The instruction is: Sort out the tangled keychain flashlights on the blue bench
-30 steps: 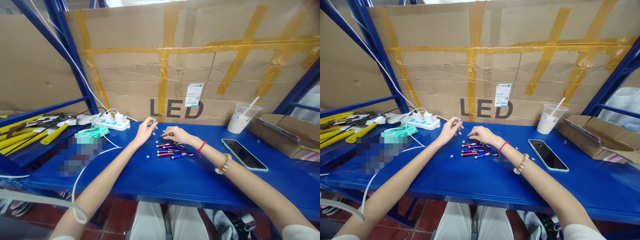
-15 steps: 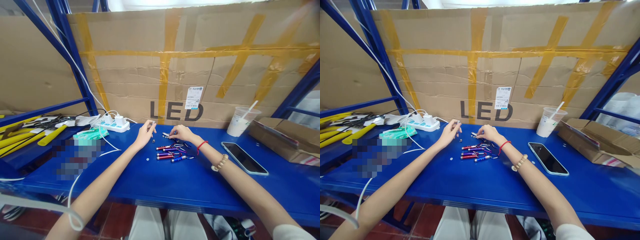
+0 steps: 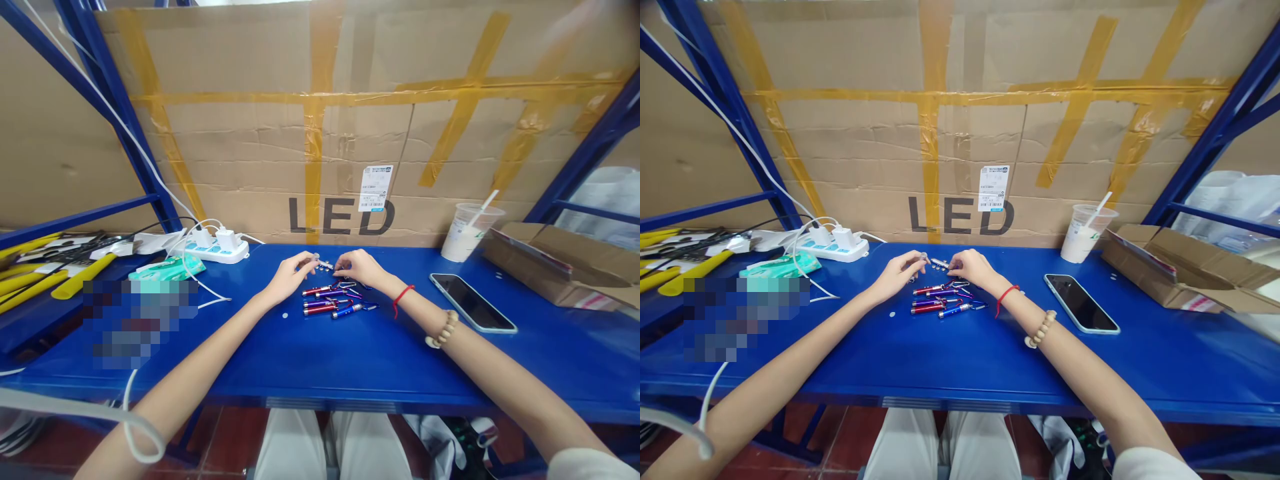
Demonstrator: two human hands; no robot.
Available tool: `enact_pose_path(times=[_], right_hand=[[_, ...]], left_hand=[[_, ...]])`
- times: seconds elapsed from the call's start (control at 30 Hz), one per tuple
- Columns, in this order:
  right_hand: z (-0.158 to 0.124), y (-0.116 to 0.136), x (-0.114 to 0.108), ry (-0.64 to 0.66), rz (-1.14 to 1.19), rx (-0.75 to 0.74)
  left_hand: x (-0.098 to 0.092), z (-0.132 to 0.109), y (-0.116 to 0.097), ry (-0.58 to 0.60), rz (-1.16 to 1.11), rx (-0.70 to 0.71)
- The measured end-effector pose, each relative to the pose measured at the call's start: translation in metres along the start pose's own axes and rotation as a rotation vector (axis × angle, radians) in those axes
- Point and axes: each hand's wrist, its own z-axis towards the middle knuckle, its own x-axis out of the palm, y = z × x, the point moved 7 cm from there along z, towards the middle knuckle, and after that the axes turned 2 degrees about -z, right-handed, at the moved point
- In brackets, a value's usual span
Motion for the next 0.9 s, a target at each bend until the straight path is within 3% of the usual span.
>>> enact_pose_path(times=[0.13, 0.2, 0.47, 0.7, 0.9], right_hand=[[-0.023, 0.003, -0.026, -0.223, 0.51, 0.036], [-0.037, 0.009, -0.036, -0.309, 0.631, 0.041], [-0.063, 0.05, -0.055, -0.518, 0.58, -0.179], [-0.066, 0.063, -0.051, -0.506, 0.423, -0.276], [-0.051, 0.047, -0.045, -0.29, 0.443, -0.206]], left_hand=[[0.015, -0.007, -0.019, 0.096, 0.032, 0.069], [0.023, -0.01, -0.024, 0.149, 0.043, 0.07], [0.031, -0.015, -0.03, 0.234, 0.064, 0.094], [0.032, -0.014, -0.023, 0.197, 0.029, 0.065], [0.024, -0.008, -0.012, 0.126, 0.032, 0.031]])
